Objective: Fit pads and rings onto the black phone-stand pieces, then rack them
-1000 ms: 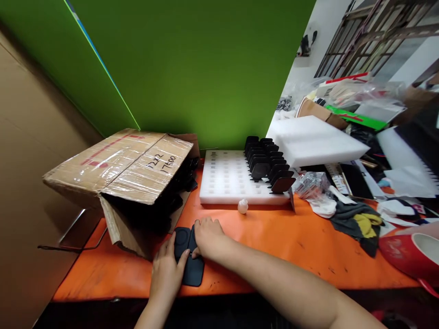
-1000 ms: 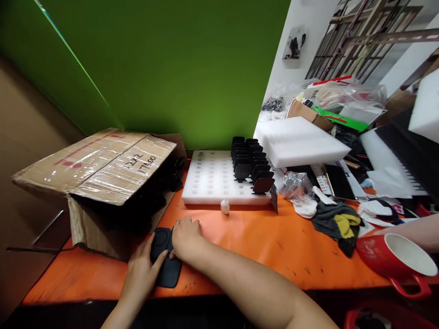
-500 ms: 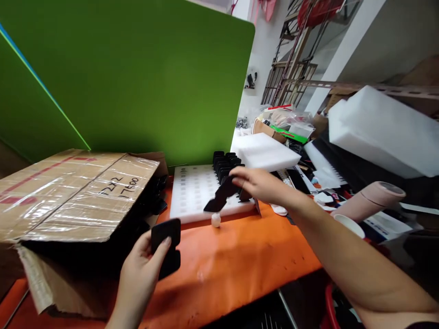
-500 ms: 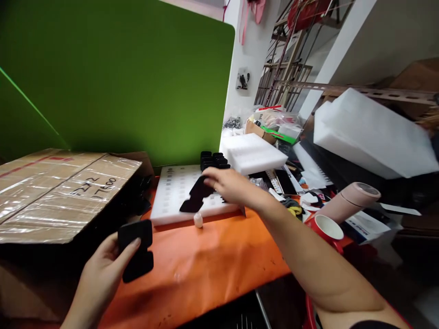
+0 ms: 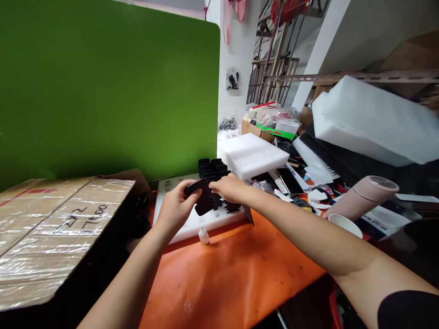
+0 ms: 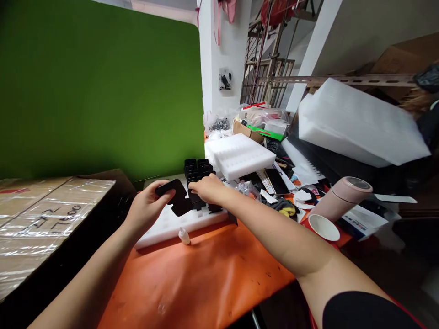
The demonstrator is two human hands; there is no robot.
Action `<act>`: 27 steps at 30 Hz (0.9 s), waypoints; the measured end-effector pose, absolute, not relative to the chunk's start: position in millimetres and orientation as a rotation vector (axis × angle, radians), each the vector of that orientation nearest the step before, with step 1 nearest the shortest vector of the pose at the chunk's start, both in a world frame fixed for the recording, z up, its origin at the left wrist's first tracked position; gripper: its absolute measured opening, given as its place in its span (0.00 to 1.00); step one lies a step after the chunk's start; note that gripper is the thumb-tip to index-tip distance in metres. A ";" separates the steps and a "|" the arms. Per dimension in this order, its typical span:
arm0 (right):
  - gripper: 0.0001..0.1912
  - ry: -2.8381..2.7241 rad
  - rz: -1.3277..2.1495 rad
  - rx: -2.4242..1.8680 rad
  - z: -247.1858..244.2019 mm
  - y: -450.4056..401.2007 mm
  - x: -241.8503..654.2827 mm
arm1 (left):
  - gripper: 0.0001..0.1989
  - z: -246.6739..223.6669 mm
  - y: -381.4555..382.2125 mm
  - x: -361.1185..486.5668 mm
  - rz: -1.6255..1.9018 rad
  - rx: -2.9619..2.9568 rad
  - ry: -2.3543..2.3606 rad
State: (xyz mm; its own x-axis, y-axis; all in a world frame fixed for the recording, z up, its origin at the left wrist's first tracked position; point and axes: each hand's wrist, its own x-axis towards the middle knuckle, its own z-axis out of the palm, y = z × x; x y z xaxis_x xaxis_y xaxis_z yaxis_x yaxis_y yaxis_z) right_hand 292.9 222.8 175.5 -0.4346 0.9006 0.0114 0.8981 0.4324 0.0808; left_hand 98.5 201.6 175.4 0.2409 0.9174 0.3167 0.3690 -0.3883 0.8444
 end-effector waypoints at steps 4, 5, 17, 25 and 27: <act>0.13 2.607 -0.045 1.604 160.8 227.6 287.0 | 0.13 160.5 205.8 107.5 1.005 1.918 1.131; 0.12 2.605 -0.069 1.588 159.8 227.9 287.0 | 0.12 156.5 207.6 109.5 0.992 1.924 1.124; 0.13 2.799 -0.012 1.718 188.8 188.4 316.5 | 0.10 134.2 220.7 142.1 0.772 2.146 1.124; 0.10 2.733 0.190 1.657 168.1 198.1 310.4 | 0.07 131.9 224.9 143.7 0.488 2.433 1.241; 0.09 2.693 0.195 1.637 162.0 198.7 307.0 | 0.06 129.3 224.5 146.3 0.435 2.493 1.270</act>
